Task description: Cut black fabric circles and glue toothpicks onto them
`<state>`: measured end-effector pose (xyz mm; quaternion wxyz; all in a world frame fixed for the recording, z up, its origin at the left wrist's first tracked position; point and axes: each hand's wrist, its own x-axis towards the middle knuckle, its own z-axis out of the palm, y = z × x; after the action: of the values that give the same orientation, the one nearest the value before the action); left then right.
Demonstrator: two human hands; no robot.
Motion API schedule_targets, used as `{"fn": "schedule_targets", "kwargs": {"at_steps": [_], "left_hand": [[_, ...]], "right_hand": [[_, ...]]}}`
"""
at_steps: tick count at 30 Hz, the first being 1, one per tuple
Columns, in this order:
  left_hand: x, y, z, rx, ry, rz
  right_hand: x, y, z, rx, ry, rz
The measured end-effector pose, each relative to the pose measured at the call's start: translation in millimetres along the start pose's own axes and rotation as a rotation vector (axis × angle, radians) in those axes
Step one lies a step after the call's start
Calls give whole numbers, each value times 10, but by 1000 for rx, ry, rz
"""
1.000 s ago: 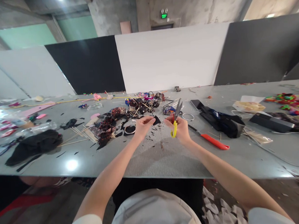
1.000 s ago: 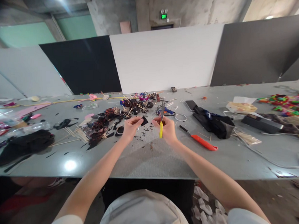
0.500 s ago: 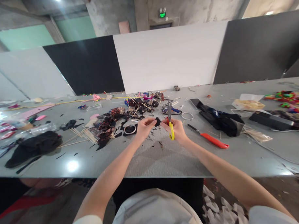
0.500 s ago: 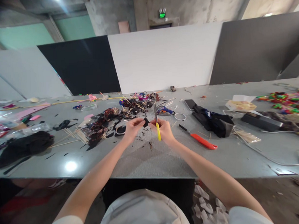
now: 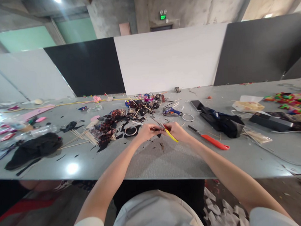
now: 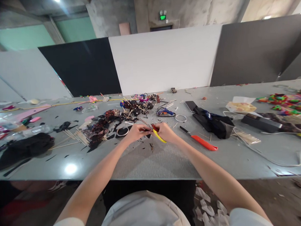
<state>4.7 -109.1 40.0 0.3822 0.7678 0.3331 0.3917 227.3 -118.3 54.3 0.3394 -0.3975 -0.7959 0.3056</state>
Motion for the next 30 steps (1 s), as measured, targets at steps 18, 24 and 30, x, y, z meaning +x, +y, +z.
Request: {"fn": "schedule_targets", "kwargs": {"at_steps": [18,24,30], "left_hand": [[8,49,1,-58,131,-30],[6,35,44,-97,136,-67],[3,54,71,-117,172,-55]], "right_hand": [[1,-85,-28,126,74,20],[-17,-124,-38,130,91,11],[-16,-111,-31,135,87,0]]}}
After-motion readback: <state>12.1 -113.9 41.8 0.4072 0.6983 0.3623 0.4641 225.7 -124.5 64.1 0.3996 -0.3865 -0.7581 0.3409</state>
